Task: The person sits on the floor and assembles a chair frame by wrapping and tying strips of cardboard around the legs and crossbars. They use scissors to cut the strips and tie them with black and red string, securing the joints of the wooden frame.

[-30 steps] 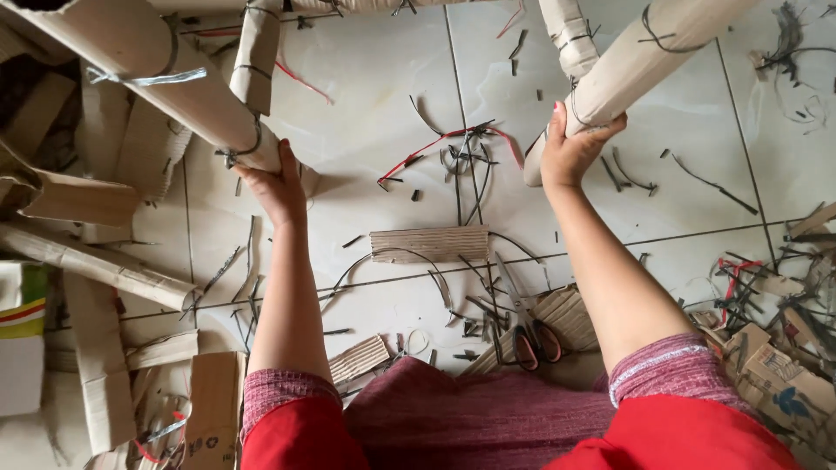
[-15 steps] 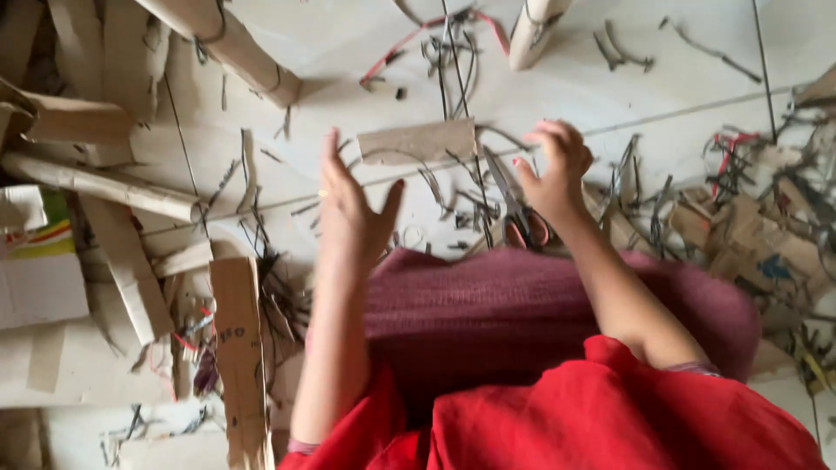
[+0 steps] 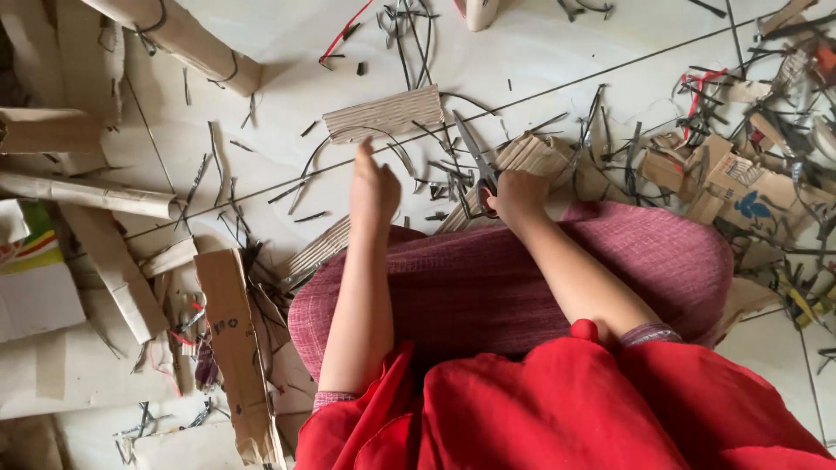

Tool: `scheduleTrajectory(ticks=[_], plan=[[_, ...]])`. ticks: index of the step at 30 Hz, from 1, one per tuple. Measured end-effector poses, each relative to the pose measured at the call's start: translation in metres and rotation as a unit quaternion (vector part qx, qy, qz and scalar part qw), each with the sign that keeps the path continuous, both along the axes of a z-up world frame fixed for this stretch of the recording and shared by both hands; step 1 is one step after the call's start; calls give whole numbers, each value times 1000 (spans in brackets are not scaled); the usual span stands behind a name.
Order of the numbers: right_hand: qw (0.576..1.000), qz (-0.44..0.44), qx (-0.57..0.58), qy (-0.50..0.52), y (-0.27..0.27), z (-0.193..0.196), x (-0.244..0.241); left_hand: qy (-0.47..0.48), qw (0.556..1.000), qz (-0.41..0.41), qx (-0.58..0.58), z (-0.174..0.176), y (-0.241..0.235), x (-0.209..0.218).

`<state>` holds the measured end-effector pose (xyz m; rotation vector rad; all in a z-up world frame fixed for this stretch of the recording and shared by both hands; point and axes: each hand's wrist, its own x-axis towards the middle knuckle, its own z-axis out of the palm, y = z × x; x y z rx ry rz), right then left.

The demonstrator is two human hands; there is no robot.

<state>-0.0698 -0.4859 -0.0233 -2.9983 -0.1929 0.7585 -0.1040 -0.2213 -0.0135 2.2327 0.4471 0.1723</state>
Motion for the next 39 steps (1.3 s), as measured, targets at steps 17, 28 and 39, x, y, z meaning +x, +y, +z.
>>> scheduleTrajectory(ticks=[17, 28, 39], plan=[[981, 33, 174, -80, 97, 27, 23, 302, 947, -97, 54, -18, -7, 16], [906, -27, 403, -129, 118, 13, 36, 277, 960, -39, 24, 0, 6, 29], [894, 101, 435, -50, 101, 92, -3, 129, 971, -2, -199, 29, 1, 44]])
